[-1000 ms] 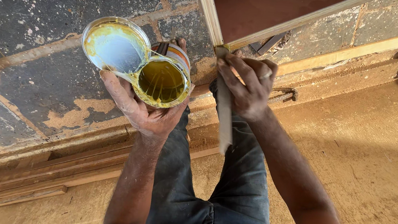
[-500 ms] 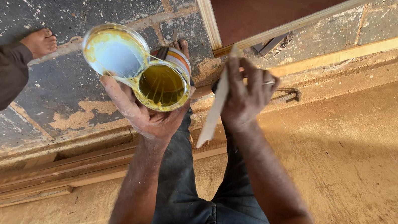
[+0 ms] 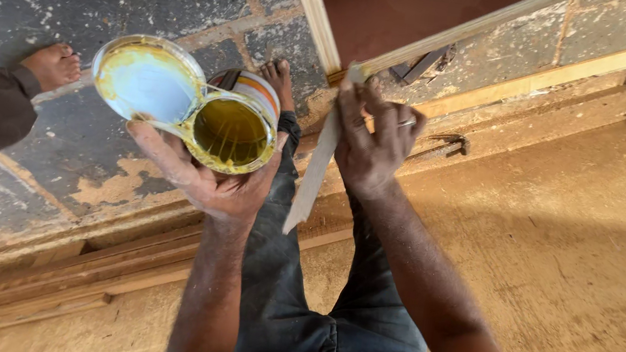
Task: The person applies adhesive from a can to the edges of wooden boards using a thin stick.
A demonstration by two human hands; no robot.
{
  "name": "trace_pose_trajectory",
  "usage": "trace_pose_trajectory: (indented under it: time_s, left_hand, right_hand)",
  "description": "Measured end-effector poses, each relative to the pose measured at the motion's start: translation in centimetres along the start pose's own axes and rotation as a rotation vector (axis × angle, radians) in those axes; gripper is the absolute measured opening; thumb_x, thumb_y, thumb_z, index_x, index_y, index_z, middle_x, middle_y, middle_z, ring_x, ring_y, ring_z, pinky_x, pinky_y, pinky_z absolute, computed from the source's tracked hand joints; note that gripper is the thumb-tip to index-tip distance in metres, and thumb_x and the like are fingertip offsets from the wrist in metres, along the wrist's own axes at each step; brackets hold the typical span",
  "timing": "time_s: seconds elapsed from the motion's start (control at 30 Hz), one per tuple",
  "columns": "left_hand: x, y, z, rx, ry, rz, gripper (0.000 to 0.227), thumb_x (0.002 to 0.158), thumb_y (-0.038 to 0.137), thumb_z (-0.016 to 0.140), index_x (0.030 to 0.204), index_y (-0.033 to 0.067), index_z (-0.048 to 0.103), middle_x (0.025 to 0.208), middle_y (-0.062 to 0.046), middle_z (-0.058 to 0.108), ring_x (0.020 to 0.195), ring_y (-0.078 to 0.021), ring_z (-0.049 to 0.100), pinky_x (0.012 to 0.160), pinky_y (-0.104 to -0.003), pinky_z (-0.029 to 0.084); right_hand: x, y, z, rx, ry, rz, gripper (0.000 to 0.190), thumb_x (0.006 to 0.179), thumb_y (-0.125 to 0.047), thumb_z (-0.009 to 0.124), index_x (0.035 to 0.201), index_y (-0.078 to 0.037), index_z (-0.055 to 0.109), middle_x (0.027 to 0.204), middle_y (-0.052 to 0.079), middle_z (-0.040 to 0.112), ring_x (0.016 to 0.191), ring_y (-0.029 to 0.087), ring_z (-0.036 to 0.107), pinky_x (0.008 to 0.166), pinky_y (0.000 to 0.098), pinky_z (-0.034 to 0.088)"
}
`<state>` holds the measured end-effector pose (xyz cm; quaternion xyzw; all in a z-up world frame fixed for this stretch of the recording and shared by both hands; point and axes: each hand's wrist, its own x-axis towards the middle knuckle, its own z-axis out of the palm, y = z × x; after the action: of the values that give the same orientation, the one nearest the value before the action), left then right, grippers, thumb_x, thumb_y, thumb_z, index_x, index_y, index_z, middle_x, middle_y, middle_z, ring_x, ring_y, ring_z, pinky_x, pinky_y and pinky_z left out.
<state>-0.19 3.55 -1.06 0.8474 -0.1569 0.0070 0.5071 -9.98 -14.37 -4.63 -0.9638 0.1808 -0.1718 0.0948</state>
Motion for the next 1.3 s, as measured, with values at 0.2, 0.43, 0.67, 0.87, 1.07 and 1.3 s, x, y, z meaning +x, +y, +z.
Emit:
trace_pose_trajectory:
  time_s: [0.2, 0.43, 0.67, 0.87, 1.07, 1.3]
  left_hand:
    - [0.2, 0.5, -0.5, -0.053, 0.004, -0.031, 0.136, 0.081, 0.016, 0.097, 0.166, 0.0215, -0.01, 0.171, -0.013, 0.005, 0.159, -0.0332, 0.025, 0.132, -0.049, 0.033]
    - [-0.1, 0.5, -0.5, -0.044, -0.017, -0.051, 0.138, 0.083, 0.013, 0.098, 0.167, 0.0202, -0.012, 0.175, -0.009, -0.002, 0.16, -0.0313, 0.023, 0.131, -0.045, 0.03]
    - [-0.2, 0.4, -1.2, 0.048, -0.023, -0.036, 0.141, 0.079, 0.017, 0.101, 0.166, 0.0177, -0.011, 0.174, -0.007, -0.009, 0.159, -0.0334, 0.013, 0.133, -0.048, 0.026]
    - [-1.0, -0.1, -1.1, 0.031, -0.032, -0.06, 0.142, 0.082, 0.018, 0.102, 0.167, 0.0169, -0.011, 0.174, -0.007, -0.009, 0.16, -0.0313, 0.012, 0.133, -0.046, 0.023]
    - [-0.4, 0.6, -1.8, 0.168, -0.058, -0.03, 0.144, 0.071, 0.018, 0.101, 0.164, 0.015, -0.008, 0.168, -0.01, -0.009, 0.157, -0.0357, 0.009, 0.133, -0.052, 0.024]
    - [-2.1, -0.7, -1.4, 0.056, -0.027, -0.031, 0.145, 0.079, 0.018, 0.103, 0.166, 0.018, -0.013, 0.174, -0.008, -0.011, 0.16, -0.0325, 0.013, 0.131, -0.049, 0.028]
  right_hand:
    - [-0.6, 0.6, -0.8, 0.143, 0.053, 0.131, 0.029, 0.101, -0.025, 0.085, 0.128, -0.02, 0.076, 0.103, -0.007, 0.076, 0.081, 0.015, 0.053, 0.079, 0.0294, 0.04]
    - [1.2, -1.7, 0.1, 0.04, 0.036, 0.094, 0.03, 0.099, -0.028, 0.078, 0.126, -0.017, 0.071, 0.104, 0.0, 0.072, 0.086, 0.01, 0.061, 0.088, 0.0361, 0.041]
    - [0.8, -1.4, -1.2, 0.346, 0.024, 0.025, 0.032, 0.096, -0.022, 0.08, 0.127, -0.019, 0.072, 0.114, 0.001, 0.074, 0.082, 0.009, 0.06, 0.084, 0.0335, 0.037]
    - [1.4, 0.8, -0.1, 0.19, -0.019, -0.208, 0.035, 0.096, -0.022, 0.086, 0.129, -0.02, 0.074, 0.121, -0.001, 0.073, 0.089, 0.011, 0.058, 0.087, 0.0348, 0.039]
    - [1.1, 3.3, -1.4, 0.254, -0.07, -0.361, 0.034, 0.095, -0.024, 0.088, 0.126, -0.018, 0.076, 0.127, -0.006, 0.071, 0.091, 0.011, 0.056, 0.09, 0.0348, 0.034]
    - [1.2, 3.5, 1.4, 0.297, 0.024, -0.325, 0.036, 0.097, -0.028, 0.089, 0.129, -0.019, 0.076, 0.129, -0.004, 0.07, 0.091, 0.01, 0.056, 0.089, 0.0321, 0.035]
